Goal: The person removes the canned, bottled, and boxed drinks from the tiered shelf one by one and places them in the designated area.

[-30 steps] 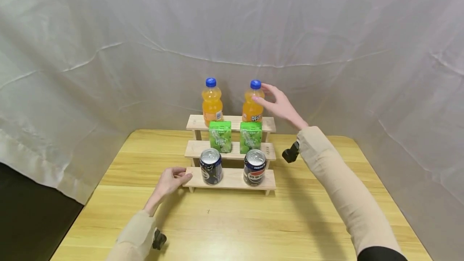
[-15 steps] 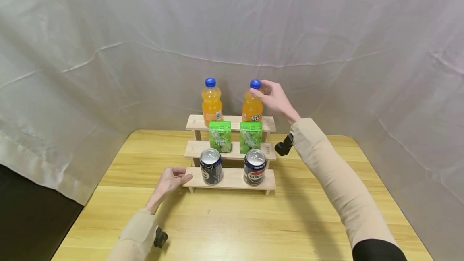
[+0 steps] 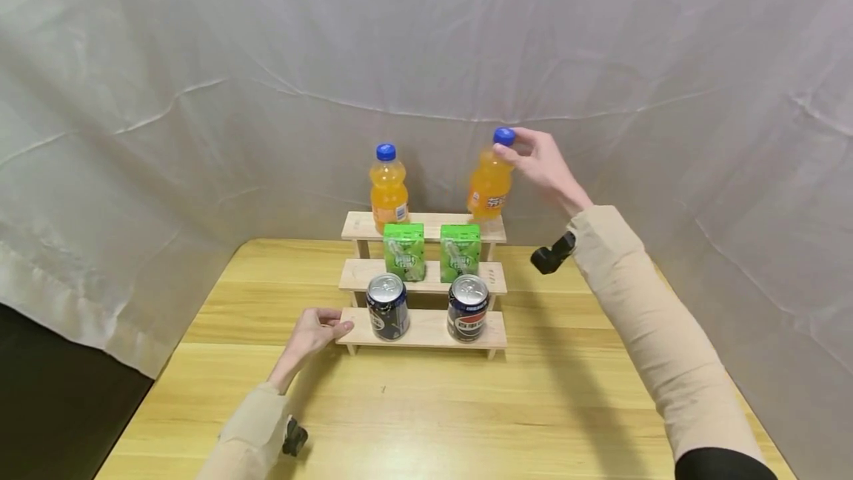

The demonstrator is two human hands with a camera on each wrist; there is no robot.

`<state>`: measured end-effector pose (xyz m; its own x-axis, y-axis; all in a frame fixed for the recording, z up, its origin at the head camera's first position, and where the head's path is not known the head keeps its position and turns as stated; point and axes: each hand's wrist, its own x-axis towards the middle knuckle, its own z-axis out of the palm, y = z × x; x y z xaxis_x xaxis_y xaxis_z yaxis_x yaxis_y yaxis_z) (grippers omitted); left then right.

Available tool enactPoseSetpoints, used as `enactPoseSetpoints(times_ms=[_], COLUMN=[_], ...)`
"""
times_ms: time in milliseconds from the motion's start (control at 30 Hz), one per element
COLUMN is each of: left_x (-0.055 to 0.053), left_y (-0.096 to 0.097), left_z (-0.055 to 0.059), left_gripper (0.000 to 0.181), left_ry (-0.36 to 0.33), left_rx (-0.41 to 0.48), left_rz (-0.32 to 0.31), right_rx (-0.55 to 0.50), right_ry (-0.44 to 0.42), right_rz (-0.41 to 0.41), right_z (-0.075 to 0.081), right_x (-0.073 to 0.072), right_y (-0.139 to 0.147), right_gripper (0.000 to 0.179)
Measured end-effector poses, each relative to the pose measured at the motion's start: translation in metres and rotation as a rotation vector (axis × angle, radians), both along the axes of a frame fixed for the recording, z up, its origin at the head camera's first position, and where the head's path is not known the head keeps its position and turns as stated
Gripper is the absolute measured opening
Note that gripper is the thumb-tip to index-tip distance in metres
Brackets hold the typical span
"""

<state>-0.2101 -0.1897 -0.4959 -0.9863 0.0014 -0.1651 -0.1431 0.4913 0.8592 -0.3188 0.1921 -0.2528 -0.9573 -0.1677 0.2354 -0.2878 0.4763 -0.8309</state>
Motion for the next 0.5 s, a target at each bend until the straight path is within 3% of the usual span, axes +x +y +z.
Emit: enactPoseSetpoints(times_ms=[233, 333, 500], left_x=[0.001, 0.001, 0.0], left_y=[0.0, 0.0, 0.0], left_z=[0.002, 0.003, 0.002], left_gripper=[0.046, 0.046, 0.047], left_ry=[0.006, 0.003, -0.003], left_rx=[-0.007, -0.007, -0.011], left_rz=[-0.013, -0.012, -0.012], right_rx=[0.047, 0.061, 0.052], right_ry=[-0.012, -0.048, -0.138], right_rz=[-0.111, -0.15, -0.201], right_z=[-0.006, -0.022, -0.064], right_x=[0.01, 0.012, 0.017], right_y=[0.057, 0.085, 0.126], right_gripper=[0.049, 0.055, 0.061])
